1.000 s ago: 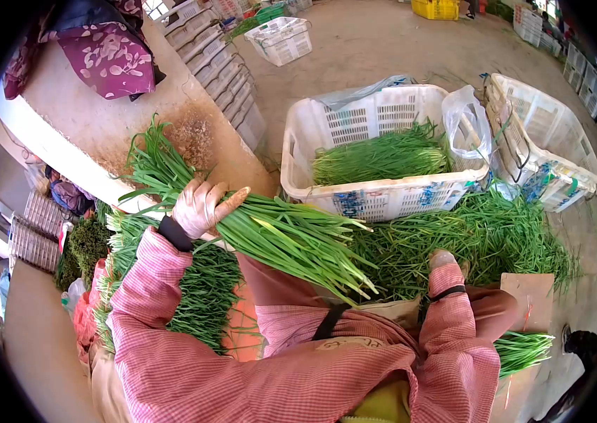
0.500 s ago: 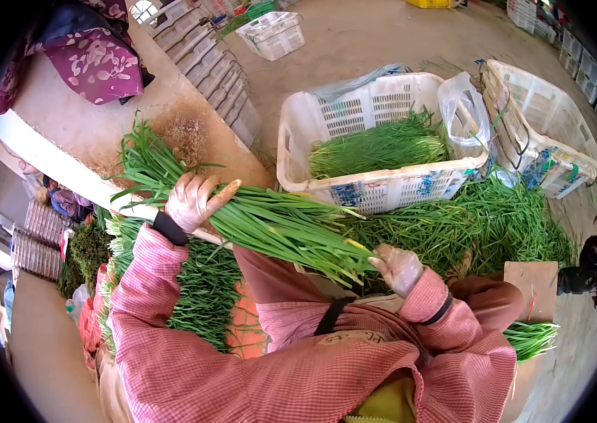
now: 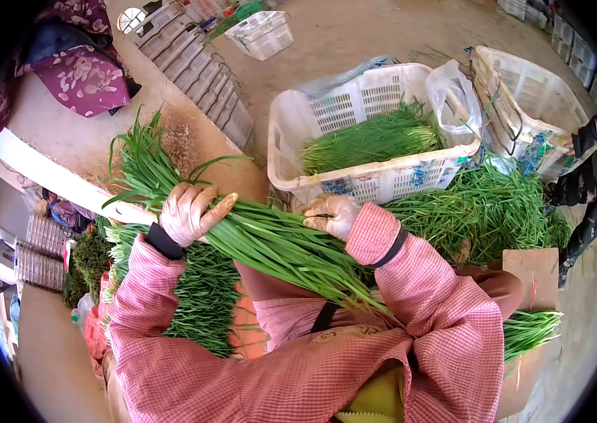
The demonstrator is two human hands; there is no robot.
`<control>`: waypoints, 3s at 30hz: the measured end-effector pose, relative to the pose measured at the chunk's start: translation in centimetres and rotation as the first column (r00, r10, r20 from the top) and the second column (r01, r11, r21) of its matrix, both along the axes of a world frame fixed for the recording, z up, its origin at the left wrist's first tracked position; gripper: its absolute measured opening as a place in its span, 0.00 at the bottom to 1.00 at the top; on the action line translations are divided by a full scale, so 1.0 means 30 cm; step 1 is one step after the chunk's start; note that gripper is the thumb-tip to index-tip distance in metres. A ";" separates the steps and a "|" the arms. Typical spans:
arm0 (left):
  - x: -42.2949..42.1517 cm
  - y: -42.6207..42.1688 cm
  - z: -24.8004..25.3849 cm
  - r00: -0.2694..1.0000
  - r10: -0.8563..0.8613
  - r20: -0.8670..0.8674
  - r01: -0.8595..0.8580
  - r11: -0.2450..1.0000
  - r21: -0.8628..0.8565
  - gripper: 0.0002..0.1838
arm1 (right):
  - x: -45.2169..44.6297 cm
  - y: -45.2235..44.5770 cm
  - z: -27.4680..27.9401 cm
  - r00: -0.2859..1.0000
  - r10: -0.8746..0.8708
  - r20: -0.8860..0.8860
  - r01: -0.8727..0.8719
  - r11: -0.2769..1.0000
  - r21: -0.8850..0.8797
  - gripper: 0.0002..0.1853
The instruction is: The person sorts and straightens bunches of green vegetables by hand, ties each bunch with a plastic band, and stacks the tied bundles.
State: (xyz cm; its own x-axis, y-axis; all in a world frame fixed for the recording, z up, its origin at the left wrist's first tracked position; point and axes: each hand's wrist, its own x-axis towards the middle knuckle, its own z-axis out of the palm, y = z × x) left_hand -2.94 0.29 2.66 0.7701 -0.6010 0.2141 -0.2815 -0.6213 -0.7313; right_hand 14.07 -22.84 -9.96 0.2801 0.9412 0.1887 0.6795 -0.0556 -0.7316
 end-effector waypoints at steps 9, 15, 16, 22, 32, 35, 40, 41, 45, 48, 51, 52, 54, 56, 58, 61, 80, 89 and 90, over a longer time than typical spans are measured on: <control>-0.036 0.008 -0.001 0.987 0.124 -0.104 -0.128 0.991 -0.035 0.22 | 0.075 -0.388 -0.170 0.945 0.094 0.313 0.290 0.197 -0.936 0.20; 0.013 -0.003 0.030 0.975 0.130 -0.178 -0.155 0.979 -0.135 0.25 | 0.120 -0.165 -0.147 0.885 -0.272 -0.377 0.211 0.958 -0.196 0.44; 0.013 -0.017 0.039 0.978 0.116 -0.172 -0.148 0.971 -0.190 0.26 | 0.116 -0.097 -0.185 0.826 -0.114 -0.552 0.051 0.991 -0.128 0.42; -0.102 0.016 0.043 0.672 0.183 -0.718 -0.707 0.447 -0.548 0.21 | 0.042 -0.073 -0.472 -0.154 0.278 -0.948 -0.392 0.864 0.317 0.30; -0.522 0.055 -0.461 0.214 -0.564 -0.798 -0.707 -0.653 0.272 0.19 | 0.283 -0.425 -0.530 -0.433 0.321 -0.842 0.567 0.823 0.023 0.08; -0.575 -0.008 -0.529 0.298 -0.605 -0.739 -0.596 -0.722 0.351 0.19 | 0.335 -0.523 -0.590 -0.364 0.236 -0.901 0.740 0.661 -0.125 0.14; -0.558 -0.110 -0.562 0.429 -0.633 -0.644 -0.543 -0.751 0.377 0.19 | 0.078 -0.316 -0.305 0.034 -0.362 -0.931 0.679 0.692 -0.244 0.13; -0.562 -0.113 -0.573 0.432 -0.650 -0.626 -0.554 -0.738 0.384 0.19 | 0.026 -0.267 -0.299 0.131 -0.295 -0.947 0.580 0.797 -0.168 0.09; -0.652 -0.039 -0.721 0.431 -0.788 -0.440 -0.714 -0.596 0.368 0.20 | -0.126 -0.036 -0.264 0.220 -0.538 -0.814 0.284 0.833 -0.475 0.16; -0.711 -0.023 -0.820 0.497 -0.761 -0.418 -0.605 -0.649 0.461 0.18 | -0.175 0.088 -0.322 0.458 -0.396 -0.796 0.122 0.915 -0.385 0.15; -0.747 -0.020 -0.896 0.568 -0.753 -0.334 -0.582 -0.653 0.484 0.18 | -0.103 0.091 -0.329 -0.128 -0.039 -0.991 0.282 0.957 -0.074 0.08; -0.727 -0.048 -0.867 0.573 -0.744 -0.344 -0.582 -0.665 0.468 0.18 | -0.027 0.091 -0.302 -0.445 -0.171 -0.879 0.522 0.748 -0.410 0.09; -0.680 -0.106 -0.815 0.580 -0.722 -0.378 -0.572 -0.691 0.442 0.19 | 0.126 -0.036 -0.375 -0.073 -0.167 -0.983 0.727 0.666 -0.167 0.10; -0.643 -0.133 -0.797 0.578 -0.709 -0.404 -0.573 -0.705 0.418 0.20 | 0.121 -0.095 -0.370 -0.064 -0.502 -0.863 0.573 0.690 -0.443 0.08; -0.619 -0.150 -0.791 0.580 -0.703 -0.411 -0.576 -0.711 0.403 0.20 | 0.017 -0.096 -0.379 0.008 -0.606 -0.796 0.310 0.758 -0.574 0.10; -0.613 -0.163 -0.787 0.581 -0.700 -0.416 -0.583 -0.714 0.388 0.21 | -0.169 -0.004 -0.423 -0.078 -0.502 -0.862 -0.056 0.865 -0.498 0.11; -0.480 -0.319 -0.633 0.647 -0.332 -0.686 -0.569 -0.810 -0.144 0.29 | -0.014 -0.008 -0.253 0.661 -0.510 -0.550 0.520 0.840 -0.155 0.20; -0.497 -0.362 -0.583 0.628 -0.176 -0.758 -0.494 -0.843 -0.214 0.19 | 0.004 0.090 -0.369 0.315 -0.440 -0.841 0.286 0.889 -0.358 0.09; -0.501 -0.360 -0.585 0.631 -0.170 -0.757 -0.492 -0.842 -0.221 0.20 | 0.057 0.055 -0.385 0.022 -0.372 -0.928 0.358 0.869 -0.340 0.11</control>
